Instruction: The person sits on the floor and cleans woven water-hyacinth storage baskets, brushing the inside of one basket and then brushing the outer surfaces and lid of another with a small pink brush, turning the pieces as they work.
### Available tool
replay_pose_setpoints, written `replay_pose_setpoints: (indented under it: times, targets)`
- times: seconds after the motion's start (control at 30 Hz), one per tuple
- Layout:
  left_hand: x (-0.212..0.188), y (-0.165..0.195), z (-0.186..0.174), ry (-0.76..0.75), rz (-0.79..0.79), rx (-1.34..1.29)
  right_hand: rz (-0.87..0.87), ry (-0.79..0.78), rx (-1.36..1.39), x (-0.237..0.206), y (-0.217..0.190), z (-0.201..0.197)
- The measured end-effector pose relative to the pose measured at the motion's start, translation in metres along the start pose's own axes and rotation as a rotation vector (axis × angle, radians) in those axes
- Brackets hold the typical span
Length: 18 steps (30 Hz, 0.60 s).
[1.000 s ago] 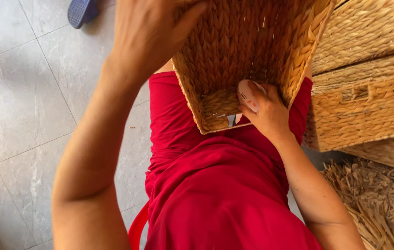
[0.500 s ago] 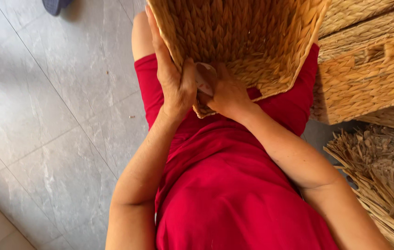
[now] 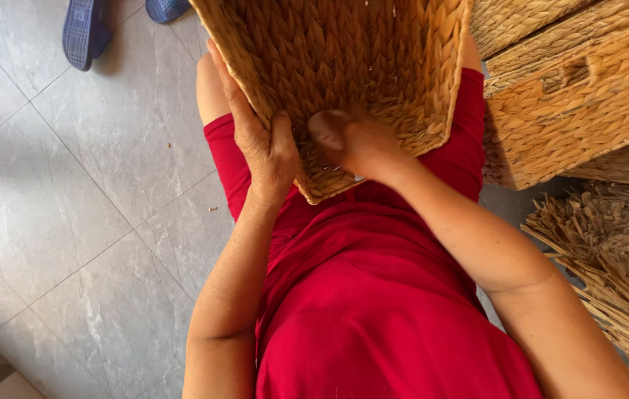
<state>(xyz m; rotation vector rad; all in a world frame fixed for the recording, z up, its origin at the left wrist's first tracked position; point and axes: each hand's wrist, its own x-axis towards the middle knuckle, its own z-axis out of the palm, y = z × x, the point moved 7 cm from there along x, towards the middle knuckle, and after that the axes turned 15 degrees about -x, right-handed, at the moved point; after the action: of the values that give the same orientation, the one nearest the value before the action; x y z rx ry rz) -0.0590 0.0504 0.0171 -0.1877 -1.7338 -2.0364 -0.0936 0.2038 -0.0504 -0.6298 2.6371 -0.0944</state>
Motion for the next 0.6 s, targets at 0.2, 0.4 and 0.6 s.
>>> replay_pose_setpoints:
  times: [0.2,0.4,0.6]
  targets:
    - [-0.008,-0.019,-0.014,0.084,-0.097,0.026,-0.024,0.075,0.053,0.001,0.021,-0.002]
    - [-0.016,-0.027,-0.019,0.091,-0.098,-0.016,-0.055,0.372,-0.099,-0.01,0.049,-0.024]
    - [-0.023,-0.024,-0.021,0.09,-0.097,-0.027,0.017,0.685,0.37,0.003,0.067,-0.048]
